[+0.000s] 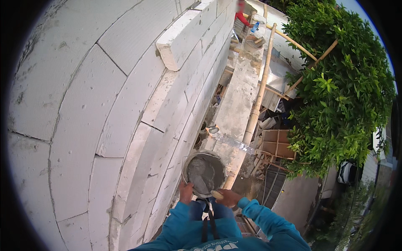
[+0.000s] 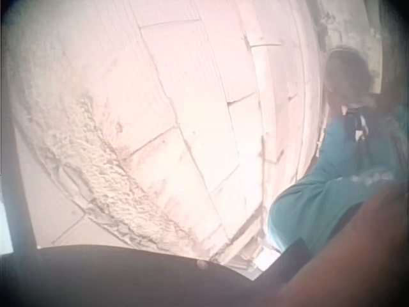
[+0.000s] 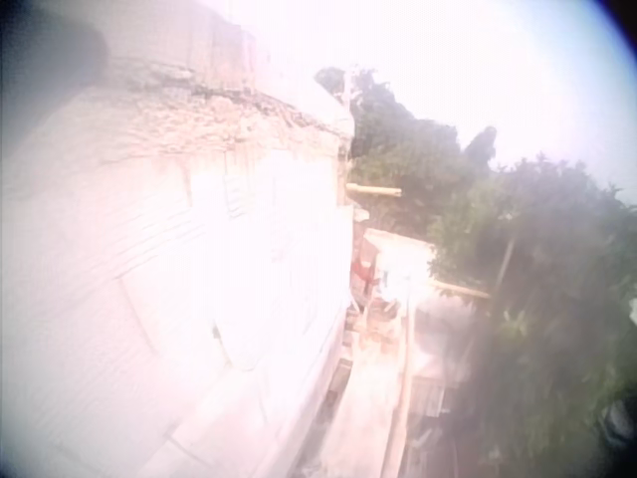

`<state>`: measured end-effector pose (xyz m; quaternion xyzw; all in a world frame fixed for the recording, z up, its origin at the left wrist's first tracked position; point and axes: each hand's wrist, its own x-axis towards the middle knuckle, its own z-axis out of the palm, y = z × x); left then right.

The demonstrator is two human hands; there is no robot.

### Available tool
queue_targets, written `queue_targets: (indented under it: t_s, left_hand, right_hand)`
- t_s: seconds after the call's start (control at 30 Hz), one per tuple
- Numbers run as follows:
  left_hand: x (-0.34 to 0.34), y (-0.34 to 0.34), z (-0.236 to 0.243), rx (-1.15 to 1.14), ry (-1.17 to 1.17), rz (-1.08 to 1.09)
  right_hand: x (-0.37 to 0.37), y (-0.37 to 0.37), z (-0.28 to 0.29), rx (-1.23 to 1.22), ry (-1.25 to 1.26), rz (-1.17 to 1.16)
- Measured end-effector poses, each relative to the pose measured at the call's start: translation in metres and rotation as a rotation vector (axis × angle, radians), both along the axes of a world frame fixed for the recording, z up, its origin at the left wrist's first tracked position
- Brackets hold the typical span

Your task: The person scoops cement from a bucket using a trowel and applies it to a white block wall, smoothing the surface. The person then picks up a white block and places it on the scaffolding.

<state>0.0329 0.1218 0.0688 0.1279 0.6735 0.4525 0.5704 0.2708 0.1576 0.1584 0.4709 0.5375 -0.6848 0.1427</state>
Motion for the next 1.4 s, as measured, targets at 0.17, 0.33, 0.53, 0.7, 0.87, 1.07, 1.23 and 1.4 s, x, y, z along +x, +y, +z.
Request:
queue_targets:
  t_s: [0.17, 0.33, 0.53, 0.7, 0.87, 1.07, 1.23, 1.4]
  left_hand:
    - [-0.021, -0.002, 0.059, -0.003, -0.057, 0.141]
    - [-0.038, -0.014, 0.086, 0.031, 0.068, 0.134]
    - [-0.035, -0.016, 0.142, 0.082, -0.109, 0.297]
    - [-0.046, -0.032, 0.149, 0.116, -0.085, 0.35]
    - [-0.042, -0.044, 0.159, 0.247, -0.053, 0.342]
    - [-0.031, -0.054, 0.185, 0.264, 0.17, 0.187]
    - [-0.036, -0.065, 0.187, 0.3, 0.214, 0.105]
    - [-0.041, -0.075, 0.194, 0.306, 0.028, 0.099]
  right_hand:
    - [-0.003, -0.017, 0.064, 0.683, 0.027, 0.062]
    - [-0.013, -0.041, 0.129, 0.867, -0.097, 0.036]
    - [-0.021, -0.071, 0.13, 1.102, -0.052, -0.185]
    - [-0.023, -0.073, 0.129, 0.905, -0.196, -0.026]
    - [-0.029, -0.067, 0.141, 1.006, -0.244, -0.033]
    - [-0.045, -0.032, 0.146, 0.903, -0.39, 0.212]
    - [-0.034, 0.0, 0.155, 0.268, -0.152, 0.199]
    - [-0.034, -0.018, 0.153, -0.111, 0.03, 0.089]
